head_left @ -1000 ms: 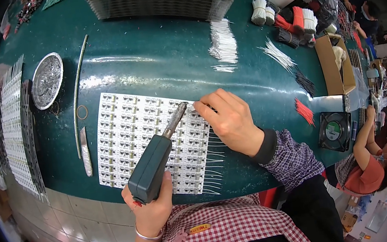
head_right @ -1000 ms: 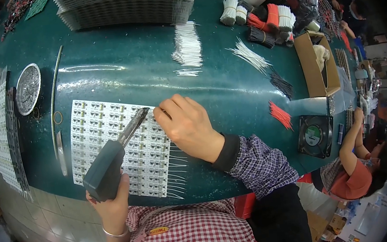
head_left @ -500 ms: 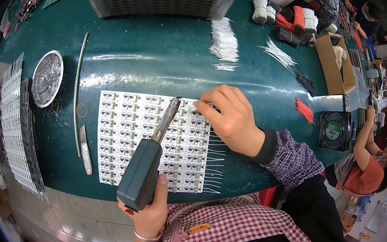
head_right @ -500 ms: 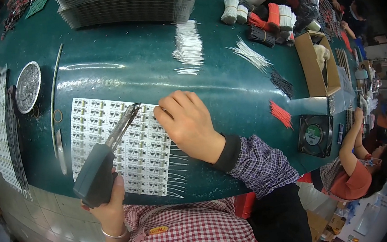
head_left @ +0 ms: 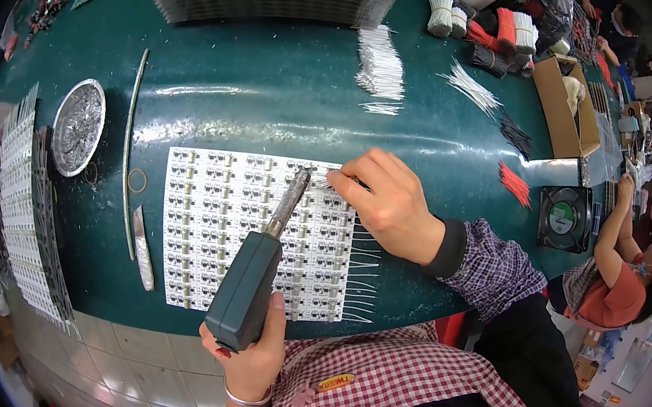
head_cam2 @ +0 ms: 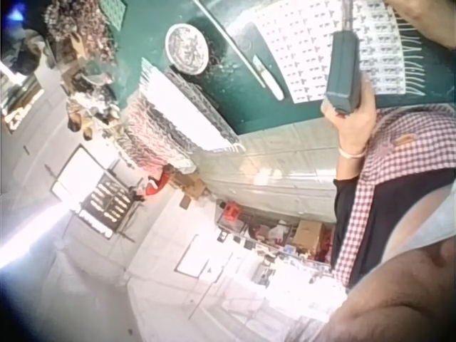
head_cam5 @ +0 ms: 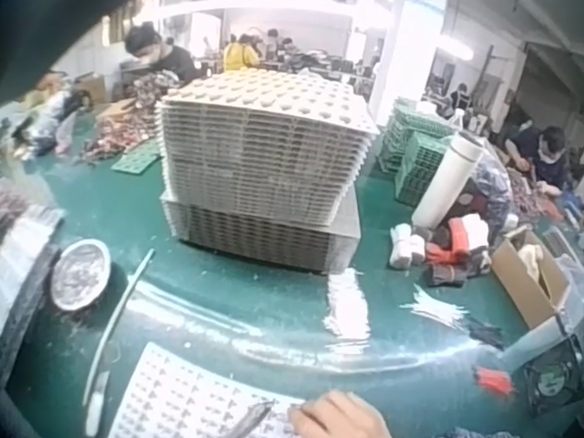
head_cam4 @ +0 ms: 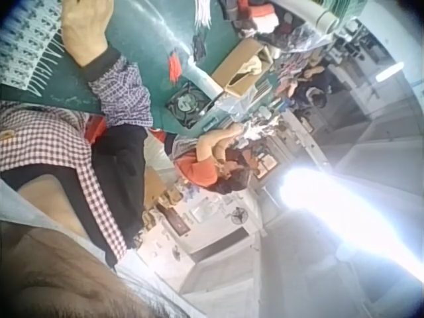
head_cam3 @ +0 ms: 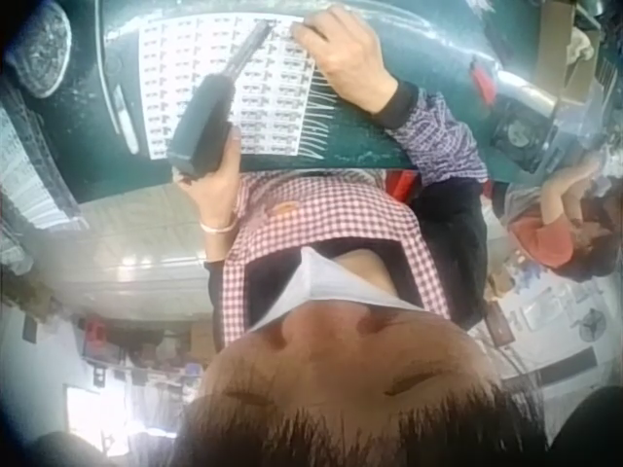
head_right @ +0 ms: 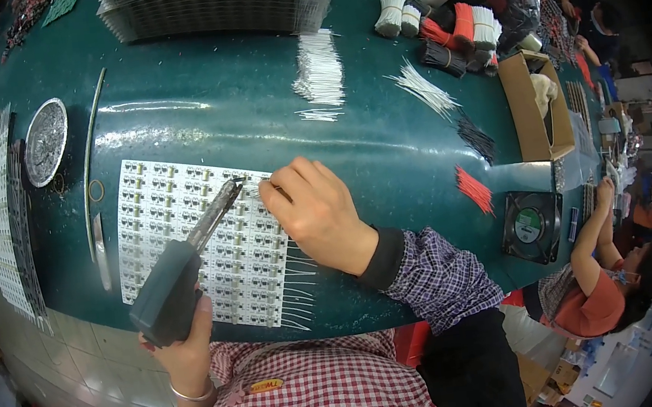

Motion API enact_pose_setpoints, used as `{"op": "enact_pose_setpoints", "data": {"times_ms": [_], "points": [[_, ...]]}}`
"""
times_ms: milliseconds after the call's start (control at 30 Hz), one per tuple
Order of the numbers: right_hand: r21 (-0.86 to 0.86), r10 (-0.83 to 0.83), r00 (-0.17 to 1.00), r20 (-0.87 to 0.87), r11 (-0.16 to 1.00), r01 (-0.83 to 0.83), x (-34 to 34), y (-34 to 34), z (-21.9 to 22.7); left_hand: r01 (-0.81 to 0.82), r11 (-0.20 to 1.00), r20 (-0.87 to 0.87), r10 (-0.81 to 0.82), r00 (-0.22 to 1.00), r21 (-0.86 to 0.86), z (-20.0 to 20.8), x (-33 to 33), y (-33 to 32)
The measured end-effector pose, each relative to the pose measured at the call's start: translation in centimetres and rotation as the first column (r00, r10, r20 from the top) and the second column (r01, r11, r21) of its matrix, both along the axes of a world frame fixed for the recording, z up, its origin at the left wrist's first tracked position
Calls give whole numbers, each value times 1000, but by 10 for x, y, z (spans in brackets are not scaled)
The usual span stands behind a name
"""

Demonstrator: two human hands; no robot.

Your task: The person attaches wire leads onto a circuit board panel, placing the wires by hand and soldering them into place using a soldering gun.

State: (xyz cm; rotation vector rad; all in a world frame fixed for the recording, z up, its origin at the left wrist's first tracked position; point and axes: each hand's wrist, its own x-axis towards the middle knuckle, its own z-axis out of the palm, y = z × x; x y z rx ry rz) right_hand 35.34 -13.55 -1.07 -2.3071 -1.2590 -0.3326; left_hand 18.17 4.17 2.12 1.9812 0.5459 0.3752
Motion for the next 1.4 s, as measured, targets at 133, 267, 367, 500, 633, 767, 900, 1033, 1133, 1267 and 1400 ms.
{"op": "enact_pose_setpoints", "data": {"times_ms": [133,267,367,500,633,767,900,1033,1133,1267,1400], "points": [[3,0,1000,-12,1000,0,0,0,-1,-54,986,-94,39,995,-159,6,2,-2],[1,0,1000,-11,1000,0,0,0,-1,4,1000,-8,-4,1000,-2,-4,0,-2],[-2,1,1000,-12,1000,-1,0,0,-1,32,999,13,-32,999,-6,0,5,-1],[-20,-6,1000,-9,1000,6,-1,1,-1,56,996,-45,-59,997,-76,12,12,-2],[-22,-12,1000,0,1000,12,-1,1,-1,66,997,2,-66,998,28,2,5,1],[-18,-14,1000,3,1000,14,-1,1,-1,18,991,7,-19,1000,129,-4,-3,0],[-10,-20,999,39,1000,21,-1,1,1,-64,998,-2,64,998,-13,-3,-2,-3],[77,-26,999,26,997,24,-6,3,7,-67,998,-20,67,998,-12,-2,-5,-2],[56,1,1000,-15,998,0,-10,1,6,-9,995,16,8,1000,96,-2,-8,0],[25,14,1000,13,1000,-14,-8,-1,-2,-3,998,-16,4,1000,58,-3,-8,0],[29,14,1000,-22,999,-13,-9,0,0,30,999,-8,-30,1000,45,-4,-9,1]]}}
